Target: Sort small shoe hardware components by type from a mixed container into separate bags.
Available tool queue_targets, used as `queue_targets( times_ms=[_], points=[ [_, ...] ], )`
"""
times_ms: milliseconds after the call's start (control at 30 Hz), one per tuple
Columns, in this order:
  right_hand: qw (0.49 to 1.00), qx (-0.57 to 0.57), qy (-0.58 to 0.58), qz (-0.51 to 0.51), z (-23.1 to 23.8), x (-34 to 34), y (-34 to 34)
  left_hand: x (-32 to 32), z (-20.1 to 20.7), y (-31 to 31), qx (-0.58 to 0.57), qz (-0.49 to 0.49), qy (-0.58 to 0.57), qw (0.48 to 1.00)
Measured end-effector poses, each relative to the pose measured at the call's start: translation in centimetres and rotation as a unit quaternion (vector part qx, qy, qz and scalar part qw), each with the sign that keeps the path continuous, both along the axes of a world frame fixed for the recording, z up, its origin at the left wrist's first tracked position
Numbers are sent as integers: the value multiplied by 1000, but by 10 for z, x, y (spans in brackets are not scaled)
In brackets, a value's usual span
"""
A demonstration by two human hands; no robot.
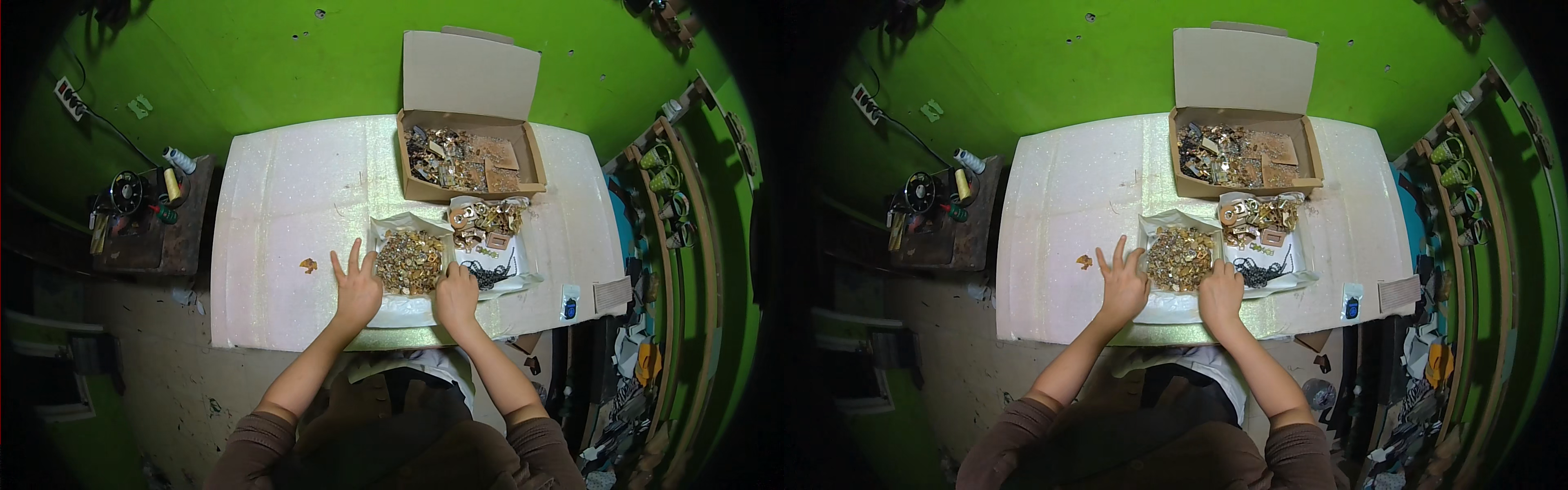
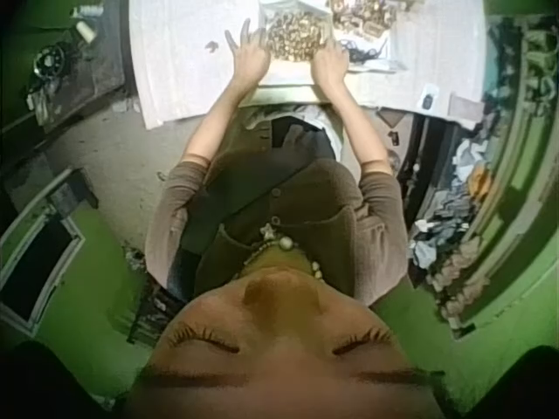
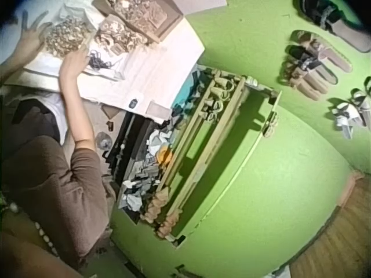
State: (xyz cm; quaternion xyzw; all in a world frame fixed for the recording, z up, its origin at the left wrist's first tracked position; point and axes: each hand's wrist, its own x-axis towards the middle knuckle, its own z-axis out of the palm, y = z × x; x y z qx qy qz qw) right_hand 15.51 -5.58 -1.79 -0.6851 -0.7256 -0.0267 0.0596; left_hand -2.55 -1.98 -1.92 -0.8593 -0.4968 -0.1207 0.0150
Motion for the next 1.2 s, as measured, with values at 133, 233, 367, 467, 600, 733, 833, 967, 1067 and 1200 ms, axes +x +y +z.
queue_targets(
  times_ms=[133,233,367,467,600,733,833,967,1067,1200],
  points=[
    [996,64,49,-27,8,8,0,-7,8,-7,-8,43,-109,993],
    [994,72,80,-32,6,10,-4,-7,11,-13,-4,51,-125,991],
    [987,99,130,-6,6,11,1,-4,12,-7,13,47,-150,988],
    [985,100,141,-4,11,12,0,-3,14,-12,-3,38,-156,987],
    [988,71,135,-3,10,15,5,-5,15,-3,-35,38,-123,991],
    [986,57,153,22,17,17,14,-3,29,9,-40,52,-133,989],
    [984,120,128,-23,26,19,43,1,32,33,-8,97,-126,987],
    [989,127,80,-12,11,26,76,10,16,57,-9,143,-93,985],
    [998,62,-3,22,3,31,84,15,8,62,-15,149,-72,986],
    [985,157,62,42,8,32,78,16,3,69,-18,189,-57,980]
  ],
)
